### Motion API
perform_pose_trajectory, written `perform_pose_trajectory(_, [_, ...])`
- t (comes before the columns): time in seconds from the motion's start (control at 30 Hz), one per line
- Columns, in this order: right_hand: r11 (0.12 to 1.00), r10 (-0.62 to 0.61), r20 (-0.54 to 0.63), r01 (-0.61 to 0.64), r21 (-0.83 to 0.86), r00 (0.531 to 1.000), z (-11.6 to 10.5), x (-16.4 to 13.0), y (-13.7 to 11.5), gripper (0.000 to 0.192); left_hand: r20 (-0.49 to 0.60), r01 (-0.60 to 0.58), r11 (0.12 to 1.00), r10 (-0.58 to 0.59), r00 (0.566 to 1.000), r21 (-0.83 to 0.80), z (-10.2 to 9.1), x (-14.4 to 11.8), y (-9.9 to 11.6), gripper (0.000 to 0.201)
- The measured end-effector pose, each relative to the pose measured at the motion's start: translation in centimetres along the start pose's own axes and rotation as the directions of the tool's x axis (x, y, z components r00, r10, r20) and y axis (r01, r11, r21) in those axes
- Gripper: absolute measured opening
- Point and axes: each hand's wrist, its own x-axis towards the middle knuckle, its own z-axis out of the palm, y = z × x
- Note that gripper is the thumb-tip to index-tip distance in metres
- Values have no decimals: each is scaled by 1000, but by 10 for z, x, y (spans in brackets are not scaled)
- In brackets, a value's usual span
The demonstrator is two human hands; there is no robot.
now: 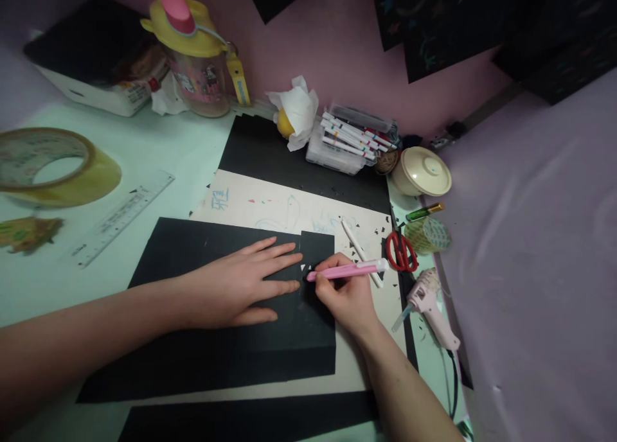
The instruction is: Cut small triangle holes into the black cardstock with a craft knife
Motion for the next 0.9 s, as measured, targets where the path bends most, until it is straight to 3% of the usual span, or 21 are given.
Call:
perform_pose_trajectory(0.37, [997,9,16,-10,83,1000,-1,-4,5,2,34,13,1000,-13,999,2,-3,2,1,46])
perform_pose_trajectory(0.9, [1000,8,48,-9,28,999,0,-4,2,3,10,-1,1000,1,1000,-15,0,1,-1,46])
